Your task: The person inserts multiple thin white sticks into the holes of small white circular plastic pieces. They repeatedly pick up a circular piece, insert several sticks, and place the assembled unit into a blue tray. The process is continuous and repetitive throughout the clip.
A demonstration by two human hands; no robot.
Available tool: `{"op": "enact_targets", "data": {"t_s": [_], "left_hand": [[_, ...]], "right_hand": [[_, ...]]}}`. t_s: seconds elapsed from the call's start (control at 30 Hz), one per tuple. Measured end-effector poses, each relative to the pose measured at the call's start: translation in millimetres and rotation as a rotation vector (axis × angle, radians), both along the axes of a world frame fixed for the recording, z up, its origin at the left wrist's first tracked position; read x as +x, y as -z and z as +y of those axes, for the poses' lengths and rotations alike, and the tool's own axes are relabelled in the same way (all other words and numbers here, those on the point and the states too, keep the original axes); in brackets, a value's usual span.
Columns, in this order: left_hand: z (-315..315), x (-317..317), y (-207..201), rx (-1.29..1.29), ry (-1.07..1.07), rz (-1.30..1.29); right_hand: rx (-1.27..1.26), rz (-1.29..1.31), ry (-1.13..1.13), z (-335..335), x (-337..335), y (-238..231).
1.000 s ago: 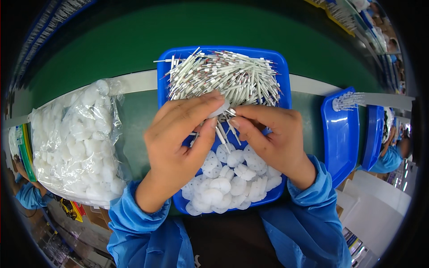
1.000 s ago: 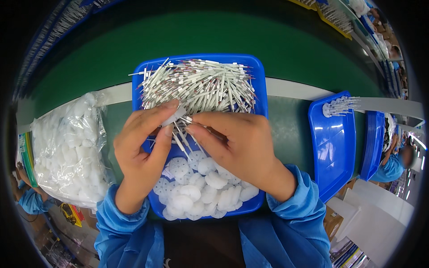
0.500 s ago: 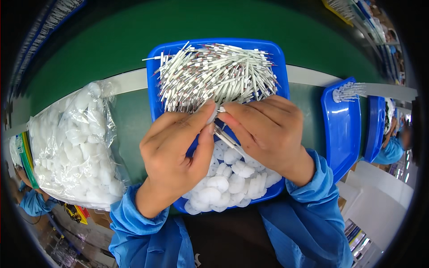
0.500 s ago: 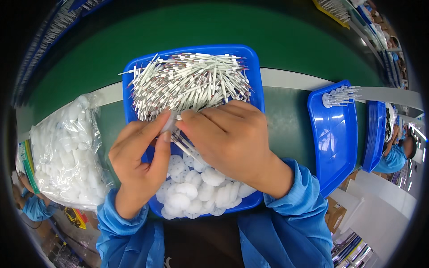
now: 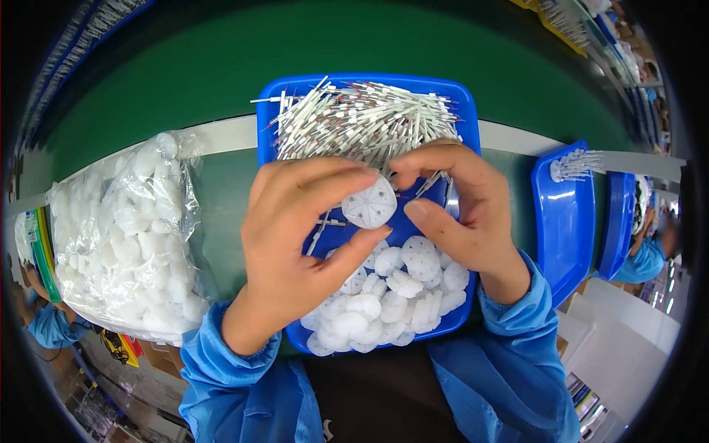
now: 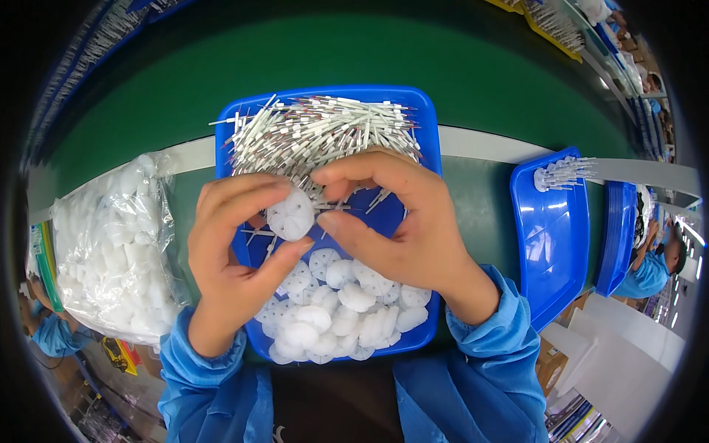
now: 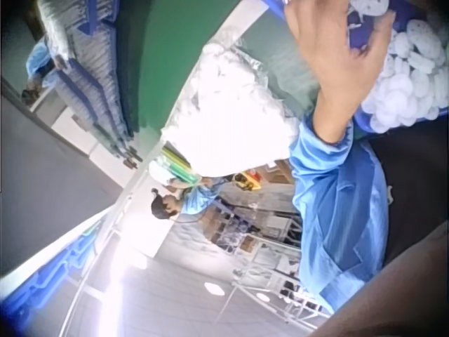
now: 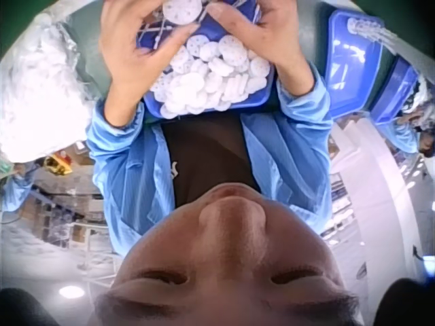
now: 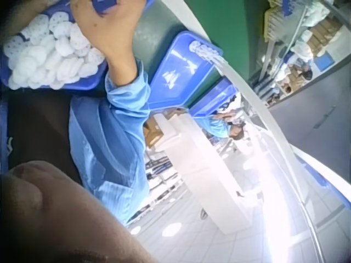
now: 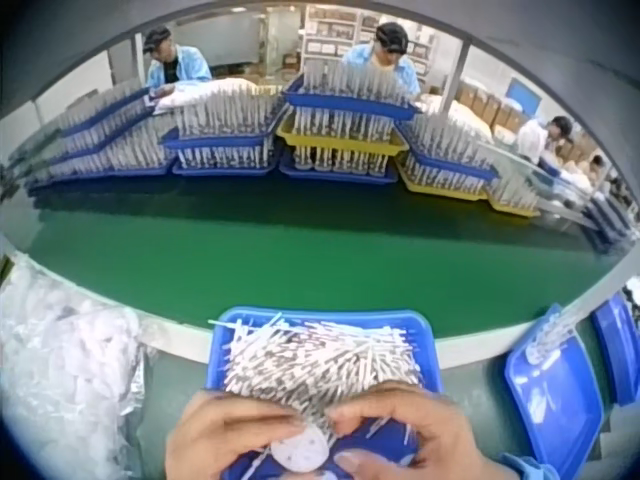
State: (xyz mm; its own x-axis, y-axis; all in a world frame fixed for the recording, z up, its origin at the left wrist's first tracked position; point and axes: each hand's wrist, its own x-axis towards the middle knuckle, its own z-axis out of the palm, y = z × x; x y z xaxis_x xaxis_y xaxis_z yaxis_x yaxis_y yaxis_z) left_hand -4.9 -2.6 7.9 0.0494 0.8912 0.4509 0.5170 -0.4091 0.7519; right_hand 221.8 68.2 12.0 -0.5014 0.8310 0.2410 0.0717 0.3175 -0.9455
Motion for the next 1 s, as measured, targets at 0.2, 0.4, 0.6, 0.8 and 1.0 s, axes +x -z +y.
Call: {"op": "enact_targets", "data": {"t_s": [0.2, 0.4, 0.6, 0.8, 1.0], "left_hand": [[-2.2, 7.4, 5.4, 0.126, -0.005, 0.022], [-1.2, 11.7, 6.4, 0.206, -0.045, 0.066], [-0.1, 10.6, 8.0, 0.222, -0.012, 0.053], [-0.5, 13.2, 10.5, 0.199, 0.022, -0.008], [-3.1, 5.5, 4.5, 0.04, 0.057, -0.202]], "right_hand": [[-0.071, 0.005, -0.032, -10.6, -9.3, -1.5], [-0.206, 0.116, -0.111, -10.8, -7.1, 2.6], [-0.292, 0.223, -0.136, -13.9, -10.4, -1.2], [-0.356, 0.138, -0.053, -11.7, -9.5, 0.9], [0.029, -0.196, -0.001, -4.0, 6.2, -8.1]]}}
